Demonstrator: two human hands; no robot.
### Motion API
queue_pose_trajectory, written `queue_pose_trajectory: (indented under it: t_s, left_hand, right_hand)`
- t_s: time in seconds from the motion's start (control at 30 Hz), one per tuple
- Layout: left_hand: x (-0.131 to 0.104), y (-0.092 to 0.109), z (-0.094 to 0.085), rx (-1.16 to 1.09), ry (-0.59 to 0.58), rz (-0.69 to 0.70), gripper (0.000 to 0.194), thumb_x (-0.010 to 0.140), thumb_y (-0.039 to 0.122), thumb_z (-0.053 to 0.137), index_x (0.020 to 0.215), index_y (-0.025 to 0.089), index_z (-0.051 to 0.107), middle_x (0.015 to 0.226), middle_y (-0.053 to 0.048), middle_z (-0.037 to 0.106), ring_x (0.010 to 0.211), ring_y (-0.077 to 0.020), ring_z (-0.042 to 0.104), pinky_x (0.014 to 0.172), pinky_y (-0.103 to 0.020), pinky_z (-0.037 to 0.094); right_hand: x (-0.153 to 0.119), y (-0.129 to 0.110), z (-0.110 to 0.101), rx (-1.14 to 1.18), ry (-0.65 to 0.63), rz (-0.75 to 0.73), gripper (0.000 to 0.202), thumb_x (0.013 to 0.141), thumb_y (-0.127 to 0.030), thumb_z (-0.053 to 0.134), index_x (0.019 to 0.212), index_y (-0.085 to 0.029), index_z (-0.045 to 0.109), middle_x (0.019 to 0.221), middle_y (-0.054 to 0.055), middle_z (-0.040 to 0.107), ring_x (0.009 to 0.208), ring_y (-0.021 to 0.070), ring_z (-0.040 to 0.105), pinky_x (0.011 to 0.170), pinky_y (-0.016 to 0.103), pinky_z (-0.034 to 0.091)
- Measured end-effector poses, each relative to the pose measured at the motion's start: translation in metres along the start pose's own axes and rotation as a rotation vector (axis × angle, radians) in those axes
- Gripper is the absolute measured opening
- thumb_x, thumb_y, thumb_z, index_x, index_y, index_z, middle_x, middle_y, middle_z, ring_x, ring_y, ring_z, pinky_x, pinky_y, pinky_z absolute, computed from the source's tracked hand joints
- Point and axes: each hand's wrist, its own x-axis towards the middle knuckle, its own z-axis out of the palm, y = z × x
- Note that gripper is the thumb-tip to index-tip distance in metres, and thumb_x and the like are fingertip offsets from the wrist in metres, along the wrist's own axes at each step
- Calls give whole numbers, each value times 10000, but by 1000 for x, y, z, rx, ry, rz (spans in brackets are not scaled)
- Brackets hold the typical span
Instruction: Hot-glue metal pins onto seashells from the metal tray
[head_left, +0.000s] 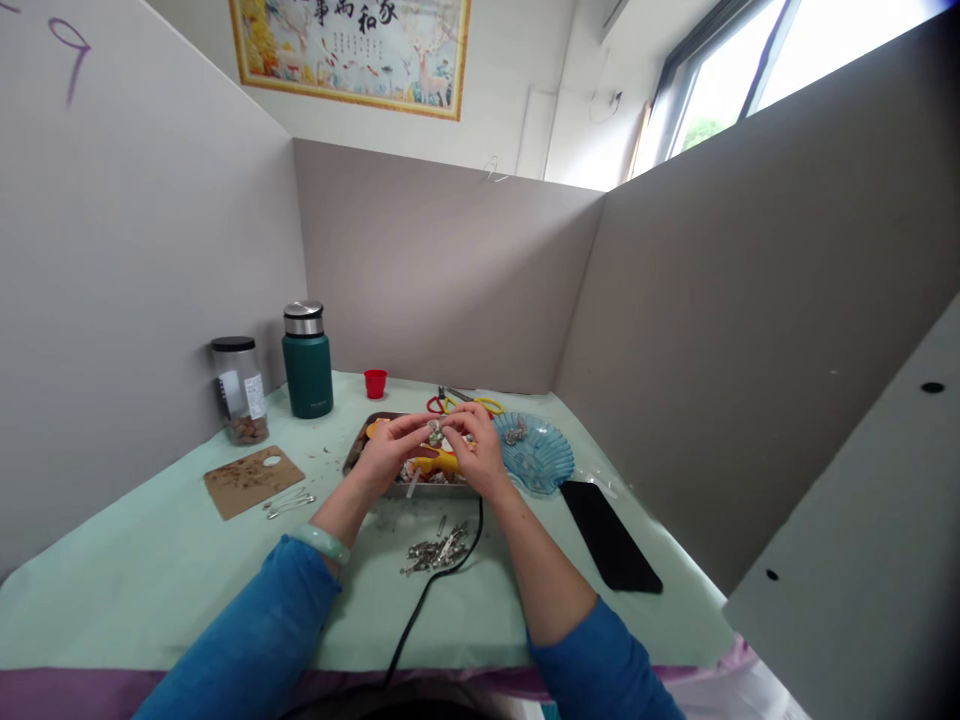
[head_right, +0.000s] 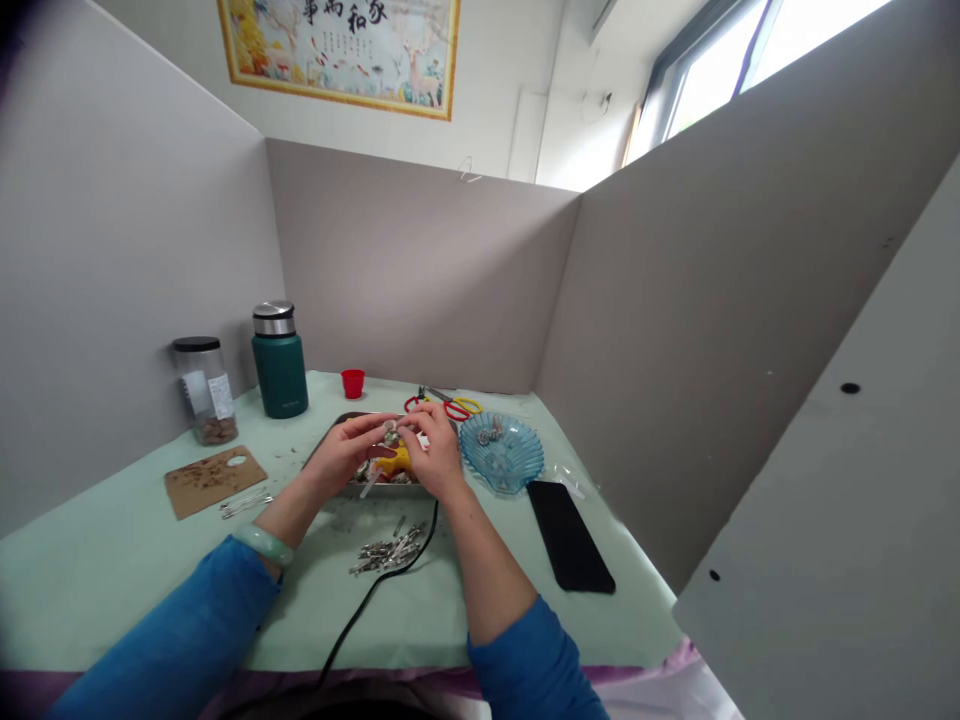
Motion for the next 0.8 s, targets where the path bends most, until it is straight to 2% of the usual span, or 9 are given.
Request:
queue_pose_trajectory:
  t_s: [0.5, 0.8]
  left_hand:
    - [-2, 2, 3, -18, 0, -26, 376, 655, 322, 778, 980, 139, 727, 983, -96, 707, 828, -202, 654, 721, -329, 562]
    - [0, 1, 1, -38, 19, -16, 401, 647, 331, 785, 994, 141, 722, 973, -101, 712, 794, -201, 667, 719, -334, 562]
  right_hand:
    - [1, -3, 1, 6, -7, -15, 98, 874, -212, 517, 807, -203, 588, 969, 62, 544, 945, 181, 552, 780, 316, 482]
    - [1, -4, -2, -30, 18, -36, 91, 861, -211, 536, 882, -219, 624, 1024, 70, 531, 993, 198, 543, 856, 355, 470]
